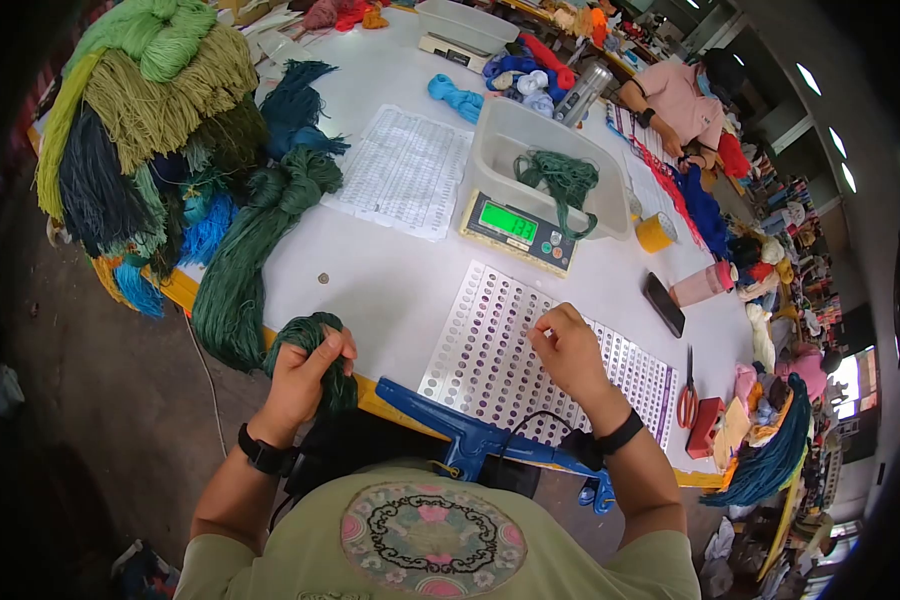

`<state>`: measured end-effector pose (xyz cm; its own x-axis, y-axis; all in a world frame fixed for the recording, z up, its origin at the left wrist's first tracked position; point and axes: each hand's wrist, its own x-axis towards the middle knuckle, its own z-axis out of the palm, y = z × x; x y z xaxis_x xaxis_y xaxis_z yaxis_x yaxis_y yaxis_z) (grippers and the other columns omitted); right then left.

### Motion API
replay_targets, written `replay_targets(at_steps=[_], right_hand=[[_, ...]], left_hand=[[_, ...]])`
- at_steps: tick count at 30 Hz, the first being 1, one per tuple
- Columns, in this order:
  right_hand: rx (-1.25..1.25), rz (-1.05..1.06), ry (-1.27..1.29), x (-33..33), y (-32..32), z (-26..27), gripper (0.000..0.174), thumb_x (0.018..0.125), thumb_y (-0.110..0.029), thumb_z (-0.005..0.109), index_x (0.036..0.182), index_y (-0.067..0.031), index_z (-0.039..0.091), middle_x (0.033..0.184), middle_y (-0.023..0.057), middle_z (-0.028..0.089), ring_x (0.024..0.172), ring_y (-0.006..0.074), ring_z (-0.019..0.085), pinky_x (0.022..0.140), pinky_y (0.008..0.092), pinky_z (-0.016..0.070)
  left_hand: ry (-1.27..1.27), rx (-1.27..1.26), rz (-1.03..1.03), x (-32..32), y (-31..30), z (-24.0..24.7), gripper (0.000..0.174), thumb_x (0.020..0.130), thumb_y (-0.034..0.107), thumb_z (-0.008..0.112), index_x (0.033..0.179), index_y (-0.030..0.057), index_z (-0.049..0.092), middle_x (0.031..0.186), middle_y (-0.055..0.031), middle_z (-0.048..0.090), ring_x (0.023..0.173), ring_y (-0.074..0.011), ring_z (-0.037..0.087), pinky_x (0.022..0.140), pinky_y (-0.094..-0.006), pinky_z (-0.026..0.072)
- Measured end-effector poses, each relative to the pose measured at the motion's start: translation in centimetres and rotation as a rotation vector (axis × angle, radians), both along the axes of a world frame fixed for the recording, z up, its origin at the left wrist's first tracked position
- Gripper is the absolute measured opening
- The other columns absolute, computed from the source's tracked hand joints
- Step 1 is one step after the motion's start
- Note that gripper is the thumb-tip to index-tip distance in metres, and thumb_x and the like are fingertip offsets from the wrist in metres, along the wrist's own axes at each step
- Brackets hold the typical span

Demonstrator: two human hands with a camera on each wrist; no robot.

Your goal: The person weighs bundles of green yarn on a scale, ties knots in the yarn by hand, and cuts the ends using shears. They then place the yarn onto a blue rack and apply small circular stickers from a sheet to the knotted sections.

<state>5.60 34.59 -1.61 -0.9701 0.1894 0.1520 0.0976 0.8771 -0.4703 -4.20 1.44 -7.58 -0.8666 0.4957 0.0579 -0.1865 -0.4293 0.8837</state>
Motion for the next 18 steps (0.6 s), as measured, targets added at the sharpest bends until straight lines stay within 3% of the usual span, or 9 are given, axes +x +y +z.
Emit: replay_targets(at_steps=[5,11,13,14,15,17,18], right_hand=[[-0.021,-0.026,0.031,0.2,0.0,0.9,0.012,0.081,-0.010,0.067,0.080,-0.0025,0.058,0.085,0.0131,0.057,0.059,0.0261,0.059,0.057,0.0365,0.0479],[-0.037,-0.124,0.124,-0.7,0.8,2.4,0.017,0.079,-0.006,0.068,0.093,-0.0034,0.058,0.096,0.0127,0.055,0.066,0.0240,0.058,0.060,0.0344,0.0485],[0.128,-0.065,0.409,-1.7,1.1,3.2,0.028,0.077,-0.003,0.069,0.102,-0.0044,0.056,0.107,0.0139,0.051,0.075,0.0248,0.058,0.066,0.0318,0.0491],[0.106,-0.084,0.400,-2.2,1.6,3.3,0.034,0.075,-0.004,0.070,0.106,-0.0051,0.056,0.116,0.0159,0.047,0.090,0.0285,0.055,0.077,0.0348,0.0470],[0.108,-0.083,0.400,-2.8,1.7,3.7,0.034,0.075,-0.004,0.070,0.106,-0.0051,0.056,0.116,0.0159,0.047,0.090,0.0285,0.055,0.077,0.0348,0.0470],[0.398,-0.090,0.476,-4.3,1.8,4.5,0.037,0.074,-0.006,0.072,0.107,-0.0055,0.056,0.121,0.0165,0.046,0.100,0.0308,0.051,0.086,0.0403,0.0418],[0.385,-0.094,0.457,-5.0,2.2,4.4,0.040,0.071,-0.009,0.074,0.107,-0.0076,0.057,0.126,0.0170,0.044,0.109,0.0329,0.047,0.092,0.0449,0.0358]], left_hand=[[0.000,0.011,0.010,0.0,0.1,-0.3,0.024,0.095,0.019,0.054,0.078,0.0023,0.056,0.081,-0.0103,0.055,0.070,-0.0169,0.051,0.065,-0.0282,0.0422],[-0.012,0.029,-0.015,-0.2,-0.1,-0.3,0.022,0.095,0.017,0.055,0.080,0.0003,0.058,0.083,-0.0084,0.058,0.072,-0.0150,0.052,0.065,-0.0279,0.0434],[-0.014,0.030,-0.010,-0.2,-0.1,-0.3,0.022,0.095,0.017,0.055,0.080,0.0003,0.058,0.083,-0.0084,0.057,0.072,-0.0149,0.052,0.065,-0.0278,0.0434],[-0.016,0.031,-0.004,-0.1,-0.1,-0.2,0.022,0.095,0.017,0.055,0.080,0.0003,0.058,0.083,-0.0083,0.057,0.072,-0.0149,0.052,0.065,-0.0278,0.0433],[-0.016,0.033,-0.003,-0.1,-0.1,-0.3,0.022,0.095,0.017,0.055,0.080,0.0003,0.058,0.083,-0.0083,0.057,0.072,-0.0149,0.052,0.065,-0.0278,0.0433],[-0.019,0.037,-0.009,-0.1,-0.1,-0.3,0.022,0.095,0.017,0.056,0.080,0.0003,0.058,0.083,-0.0082,0.057,0.072,-0.0147,0.052,0.065,-0.0275,0.0432],[-0.016,0.039,-0.007,-0.1,-0.1,-0.2,0.022,0.095,0.017,0.056,0.080,0.0003,0.058,0.083,-0.0082,0.057,0.072,-0.0147,0.052,0.065,-0.0275,0.0432]])
